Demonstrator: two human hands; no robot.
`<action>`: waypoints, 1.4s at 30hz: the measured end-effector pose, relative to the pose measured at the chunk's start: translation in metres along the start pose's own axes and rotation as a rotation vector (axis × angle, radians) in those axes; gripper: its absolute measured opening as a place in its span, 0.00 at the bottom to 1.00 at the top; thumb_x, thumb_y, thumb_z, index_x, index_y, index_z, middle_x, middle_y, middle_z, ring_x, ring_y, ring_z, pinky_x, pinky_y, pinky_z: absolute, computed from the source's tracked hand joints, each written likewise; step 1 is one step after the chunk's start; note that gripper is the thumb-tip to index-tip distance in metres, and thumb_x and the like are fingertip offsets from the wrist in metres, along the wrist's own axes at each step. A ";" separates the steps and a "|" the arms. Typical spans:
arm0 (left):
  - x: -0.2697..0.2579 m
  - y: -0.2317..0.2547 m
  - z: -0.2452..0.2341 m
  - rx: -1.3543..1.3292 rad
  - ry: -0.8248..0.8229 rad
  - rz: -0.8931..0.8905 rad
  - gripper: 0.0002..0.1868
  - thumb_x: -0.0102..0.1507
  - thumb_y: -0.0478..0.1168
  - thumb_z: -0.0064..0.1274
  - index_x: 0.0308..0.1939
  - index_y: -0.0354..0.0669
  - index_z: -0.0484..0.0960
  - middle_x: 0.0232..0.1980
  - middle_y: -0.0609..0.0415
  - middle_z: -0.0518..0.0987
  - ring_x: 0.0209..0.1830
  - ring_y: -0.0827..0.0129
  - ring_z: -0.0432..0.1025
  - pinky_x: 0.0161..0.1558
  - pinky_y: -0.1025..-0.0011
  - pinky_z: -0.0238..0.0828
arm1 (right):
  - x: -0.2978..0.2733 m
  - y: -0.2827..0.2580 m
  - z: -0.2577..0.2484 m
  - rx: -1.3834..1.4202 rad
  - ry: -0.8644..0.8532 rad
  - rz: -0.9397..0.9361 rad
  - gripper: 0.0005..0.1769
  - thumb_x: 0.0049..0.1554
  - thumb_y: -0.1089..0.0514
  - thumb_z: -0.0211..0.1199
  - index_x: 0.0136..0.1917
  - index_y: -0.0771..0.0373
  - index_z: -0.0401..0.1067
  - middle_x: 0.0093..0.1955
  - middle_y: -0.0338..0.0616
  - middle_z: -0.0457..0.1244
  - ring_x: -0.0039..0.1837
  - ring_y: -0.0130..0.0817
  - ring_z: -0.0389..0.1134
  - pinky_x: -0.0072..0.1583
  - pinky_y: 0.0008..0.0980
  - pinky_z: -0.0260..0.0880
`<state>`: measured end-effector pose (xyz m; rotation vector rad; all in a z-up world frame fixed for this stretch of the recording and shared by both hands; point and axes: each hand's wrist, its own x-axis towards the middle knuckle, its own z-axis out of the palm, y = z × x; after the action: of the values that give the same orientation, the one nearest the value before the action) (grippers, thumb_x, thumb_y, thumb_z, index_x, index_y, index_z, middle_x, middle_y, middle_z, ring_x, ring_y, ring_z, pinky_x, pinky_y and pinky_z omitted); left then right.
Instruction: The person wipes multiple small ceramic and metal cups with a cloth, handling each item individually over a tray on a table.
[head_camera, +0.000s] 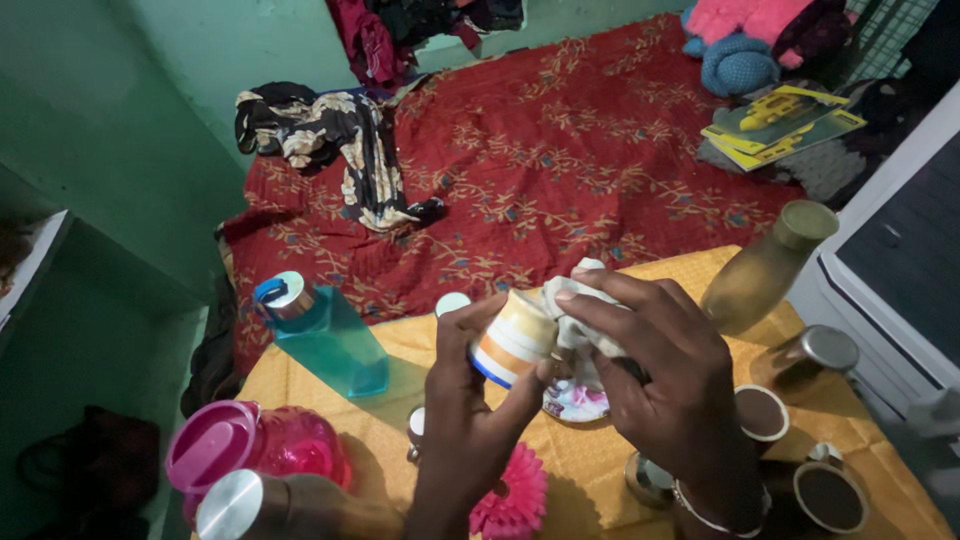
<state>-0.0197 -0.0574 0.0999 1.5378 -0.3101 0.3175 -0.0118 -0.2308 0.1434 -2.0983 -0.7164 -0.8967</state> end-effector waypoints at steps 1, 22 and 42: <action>0.000 0.001 -0.002 0.026 0.010 -0.005 0.28 0.61 0.31 0.59 0.64 0.34 0.68 0.55 0.49 0.79 0.54 0.70 0.77 0.55 0.71 0.75 | -0.001 -0.001 -0.001 0.008 0.002 -0.013 0.27 0.47 0.74 0.63 0.60 0.60 0.75 0.63 0.48 0.68 0.60 0.45 0.72 0.57 0.38 0.73; -0.002 0.011 0.001 0.437 0.133 0.242 0.20 0.70 0.45 0.55 0.60 0.36 0.78 0.51 0.46 0.82 0.49 0.62 0.80 0.50 0.67 0.75 | -0.009 -0.006 -0.008 -0.025 -0.090 0.012 0.30 0.44 0.71 0.65 0.60 0.57 0.75 0.60 0.47 0.68 0.58 0.47 0.71 0.56 0.41 0.72; 0.013 -0.039 0.009 -0.235 0.001 0.001 0.55 0.46 0.72 0.68 0.62 0.34 0.70 0.47 0.49 0.82 0.46 0.69 0.79 0.48 0.74 0.76 | -0.004 0.018 -0.013 0.088 -0.072 0.013 0.29 0.46 0.71 0.66 0.62 0.61 0.73 0.61 0.49 0.68 0.62 0.48 0.71 0.59 0.41 0.72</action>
<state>0.0074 -0.0667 0.0694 1.3060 -0.3360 0.2726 -0.0062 -0.2522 0.1400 -2.0635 -0.7646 -0.7716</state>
